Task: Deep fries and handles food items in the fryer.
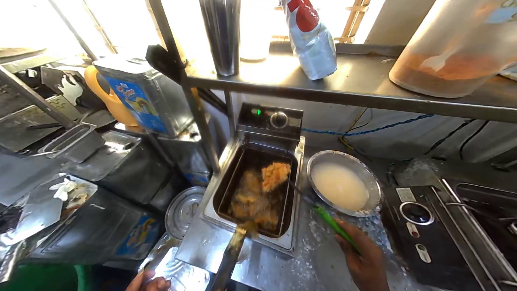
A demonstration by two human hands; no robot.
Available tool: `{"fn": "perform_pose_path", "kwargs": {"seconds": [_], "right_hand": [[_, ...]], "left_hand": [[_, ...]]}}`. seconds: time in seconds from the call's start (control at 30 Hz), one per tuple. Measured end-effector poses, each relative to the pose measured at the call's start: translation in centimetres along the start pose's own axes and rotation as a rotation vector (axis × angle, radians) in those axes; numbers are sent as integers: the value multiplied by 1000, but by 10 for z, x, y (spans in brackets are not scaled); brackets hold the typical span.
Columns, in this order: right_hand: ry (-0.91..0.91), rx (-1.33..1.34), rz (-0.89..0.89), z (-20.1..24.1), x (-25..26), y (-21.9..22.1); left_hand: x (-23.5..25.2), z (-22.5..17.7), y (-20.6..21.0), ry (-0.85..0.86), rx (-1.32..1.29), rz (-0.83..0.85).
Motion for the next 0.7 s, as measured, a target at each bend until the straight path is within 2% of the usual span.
{"fn": "perform_pose_path", "kwargs": {"seconds": [0.1, 0.2, 0.7], "right_hand": [[-1, -12, -12, 3, -3, 0], [-3, -4, -20, 4, -6, -1], [23, -9, -112, 11, -17, -5]], "left_hand": [[2, -11, 10, 74, 13, 111], [12, -8, 9, 69, 24, 159], [15, 0, 30, 42, 60, 202]]}}
Point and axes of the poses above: each hand's wrist, its own x-axis towards the middle knuckle, its own y-axis out of the palm, z = x × y, the point moved 8 cm from there along x, towards the middle knuckle, and after that the axes turned 6 degrees about x, right-handed, at the moved point
